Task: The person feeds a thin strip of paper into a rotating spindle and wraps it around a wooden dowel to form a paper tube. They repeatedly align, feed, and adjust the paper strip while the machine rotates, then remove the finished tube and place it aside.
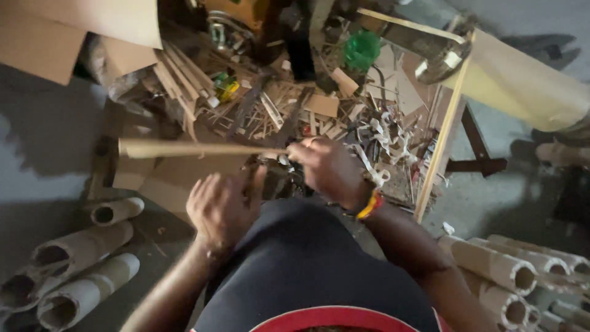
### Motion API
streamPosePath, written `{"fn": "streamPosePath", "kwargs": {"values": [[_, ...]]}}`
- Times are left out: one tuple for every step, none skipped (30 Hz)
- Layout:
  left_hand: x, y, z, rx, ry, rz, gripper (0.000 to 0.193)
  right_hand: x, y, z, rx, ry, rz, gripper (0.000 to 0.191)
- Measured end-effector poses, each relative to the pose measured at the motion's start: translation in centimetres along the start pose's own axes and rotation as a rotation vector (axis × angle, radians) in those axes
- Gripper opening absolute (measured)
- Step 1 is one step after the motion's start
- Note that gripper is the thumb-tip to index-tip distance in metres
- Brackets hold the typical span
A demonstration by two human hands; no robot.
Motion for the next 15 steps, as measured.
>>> {"fn": "streamPosePath", "kwargs": {"values": [[-2.4, -1.5, -1.2, -0.176, -0.009, 0.256, 0.027, 0.2, -0.3, 0.9, 0.048, -0.001, -0.010, 0.027], [-2.4, -1.8, -0.1, -0.112, -0.042, 0.267, 0.028, 0.5, -0.5, 1.7, 0.094, 0.000, -0.031, 0.025], [-2.2, -1.6, 1.3, -0.053, -0.070, 0.282, 0.029, 1.3, -0.6, 1.5, 0.038, -0.097, -0.116, 0.027], [-2.0, -1.7, 2.6, 0.009, -0.099, 0.293, 0.031, 2.1, -0.8, 1.5, -0.014, -0.192, -0.200, 0.030], [-1.0, -1.7, 3.8, 0.088, -0.156, 0.211, 0.031, 3.0, -1.1, 1.4, -0.063, -0.280, -0.285, 0.034], [0.0, -1.5, 5.2, 0.161, -0.208, 0.132, 0.032, 2.7, -1.2, 2.2, -0.003, -0.220, -0.265, 0.034], [1.1, -1.5, 6.3, 0.230, -0.263, 0.059, 0.033, 2.3, -1.2, 2.8, 0.054, -0.166, -0.245, 0.034], [1.6, -1.7, 6.7, 0.222, -0.243, 0.062, 0.031, 1.8, -1.3, 3.5, 0.113, -0.114, -0.222, 0.034], [2.1, -2.0, 6.8, 0.217, -0.222, 0.059, 0.030, 1.5, -1.4, 3.3, 0.090, -0.060, -0.224, 0.030], [2.6, -2.4, 6.8, 0.215, -0.202, 0.051, 0.029, 1.1, -1.5, 3.1, 0.071, -0.002, -0.228, 0.026], [3.5, -2.6, 6.9, 0.230, -0.175, 0.009, 0.028, 0.6, -1.5, 2.9, 0.049, 0.053, -0.235, 0.021], [4.6, -2.7, 6.8, 0.241, -0.146, -0.028, 0.028, -0.6, -1.6, 2.8, 0.063, 0.056, -0.202, 0.024], [5.6, -2.8, 6.8, 0.259, -0.120, -0.069, 0.027, -2.1, -2.0, 2.6, 0.081, 0.063, -0.165, 0.027], [6.4, -2.9, 6.3, 0.231, -0.160, -0.105, 0.022, -3.6, -2.4, 2.6, 0.105, 0.072, -0.125, 0.030], [7.3, -2.8, 5.8, 0.199, -0.199, -0.142, 0.018, -4.8, -2.7, 2.2, 0.074, 0.115, -0.133, 0.028]]}}
Point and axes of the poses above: each hand's wrist, its own y-axis towards the middle knuckle, its own z-axis out of the palm, x = y × z, the point moved 9 cm from there along y, towards the middle knuckle, and after that the axes turned 9 degrees about -z, right-handed, at the moved point
